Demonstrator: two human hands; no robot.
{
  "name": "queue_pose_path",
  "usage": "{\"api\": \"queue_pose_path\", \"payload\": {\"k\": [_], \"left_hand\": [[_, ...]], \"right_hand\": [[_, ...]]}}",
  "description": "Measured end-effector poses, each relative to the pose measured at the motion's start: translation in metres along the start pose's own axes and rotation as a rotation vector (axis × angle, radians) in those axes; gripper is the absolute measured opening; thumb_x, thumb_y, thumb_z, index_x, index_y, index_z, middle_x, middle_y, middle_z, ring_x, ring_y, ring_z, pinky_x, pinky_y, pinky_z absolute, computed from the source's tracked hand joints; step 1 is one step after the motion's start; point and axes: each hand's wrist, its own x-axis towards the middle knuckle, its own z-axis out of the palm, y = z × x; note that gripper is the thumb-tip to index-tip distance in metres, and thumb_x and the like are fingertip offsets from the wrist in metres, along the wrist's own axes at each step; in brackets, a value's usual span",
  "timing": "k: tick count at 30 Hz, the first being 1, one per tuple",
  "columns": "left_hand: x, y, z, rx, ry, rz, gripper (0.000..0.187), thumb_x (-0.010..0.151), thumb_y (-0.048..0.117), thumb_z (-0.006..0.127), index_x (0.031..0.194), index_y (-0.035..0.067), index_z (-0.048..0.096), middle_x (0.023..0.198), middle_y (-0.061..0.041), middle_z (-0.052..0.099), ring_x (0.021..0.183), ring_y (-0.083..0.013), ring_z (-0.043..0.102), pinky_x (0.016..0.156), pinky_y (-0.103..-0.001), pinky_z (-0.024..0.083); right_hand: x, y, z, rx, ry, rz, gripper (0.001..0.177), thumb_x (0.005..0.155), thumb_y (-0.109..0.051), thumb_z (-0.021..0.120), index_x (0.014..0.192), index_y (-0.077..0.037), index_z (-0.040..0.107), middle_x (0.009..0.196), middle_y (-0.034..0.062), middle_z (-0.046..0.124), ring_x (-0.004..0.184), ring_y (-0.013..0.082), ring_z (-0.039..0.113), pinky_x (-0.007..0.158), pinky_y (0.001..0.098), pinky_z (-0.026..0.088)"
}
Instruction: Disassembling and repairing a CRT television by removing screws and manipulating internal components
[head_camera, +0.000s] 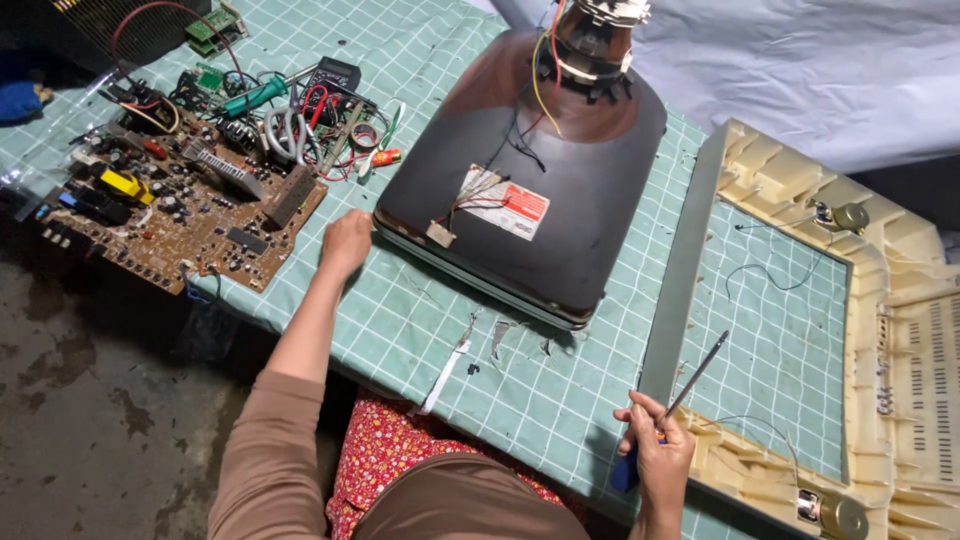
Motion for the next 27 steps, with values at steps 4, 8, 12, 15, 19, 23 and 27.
{"api": "queue_pose_path", "payload": {"k": [4,8,12,15,19,23,27], "left_hand": [[-0.044,0.017,0.007,0.036,-0.029,-0.026,0.048,0.107,0.027,0.026,0.100,0.002,0.067,0.096,-0.030,0.072,0.089,-0.0519,0.067,0.080,-0.060,0.046],[-0.094,0.037,0.020,-0.065,0.017,-0.035,0.045,0.105,0.030,0.028,0.096,0.006,0.064,0.090,-0.033,0.068,0.085,-0.0577,0.063,0.075,-0.066,0.040],[-0.145,0.092,0.000,-0.272,-0.112,-0.156,0.039,0.111,0.033,0.037,0.085,0.010,0.056,0.072,-0.012,0.057,0.065,-0.0289,0.054,0.061,-0.044,0.038],[-0.169,0.119,0.000,-0.427,-0.184,-0.228,0.041,0.113,0.032,0.039,0.079,0.014,0.052,0.064,0.001,0.047,0.055,-0.0141,0.043,0.051,-0.030,0.035],[-0.186,0.134,0.018,-0.477,-0.228,-0.244,0.039,0.113,0.030,0.040,0.083,0.013,0.057,0.061,0.004,0.046,0.049,-0.0099,0.039,0.043,-0.025,0.033],[-0.198,0.147,0.032,-0.536,-0.259,-0.218,0.032,0.111,0.023,0.045,0.083,0.012,0.058,0.065,0.001,0.054,0.050,-0.0104,0.044,0.043,-0.024,0.036],[-0.210,0.167,0.037,-0.520,-0.319,-0.221,0.034,0.108,0.023,0.043,0.081,0.011,0.058,0.094,-0.009,0.075,0.049,-0.0084,0.047,0.039,-0.024,0.036]], "right_hand": [[0.007,0.008,0.005,-0.002,0.006,0.017,0.023,0.099,-0.012,0.064,0.114,0.003,0.073,0.080,0.0235,0.072,0.046,0.0156,0.049,0.047,0.0260,0.046],[0.013,0.013,0.012,-0.001,-0.036,0.057,0.024,0.100,-0.012,0.063,0.118,0.002,0.071,0.083,0.0238,0.073,0.048,0.0166,0.050,0.048,0.0273,0.047],[0.023,0.029,0.016,-0.018,-0.087,0.045,0.025,0.099,-0.016,0.065,0.117,-0.001,0.072,0.083,0.0208,0.074,0.047,0.0156,0.051,0.046,0.0267,0.048],[0.027,0.031,0.021,-0.025,-0.104,0.042,0.026,0.098,-0.017,0.065,0.118,-0.001,0.072,0.083,0.0204,0.075,0.046,0.0148,0.051,0.046,0.0257,0.049],[0.030,0.026,0.031,-0.060,-0.107,0.065,0.026,0.098,-0.017,0.066,0.116,-0.001,0.073,0.082,0.0178,0.075,0.046,0.0142,0.052,0.046,0.0263,0.048],[0.032,0.027,0.044,-0.060,-0.131,0.102,0.027,0.097,-0.019,0.067,0.115,0.000,0.073,0.082,0.0178,0.075,0.047,0.0144,0.052,0.047,0.0268,0.048],[0.036,0.040,0.059,-0.069,-0.184,0.100,0.027,0.097,-0.019,0.067,0.117,-0.002,0.074,0.081,0.0159,0.075,0.046,0.0135,0.051,0.047,0.0254,0.049]]}}
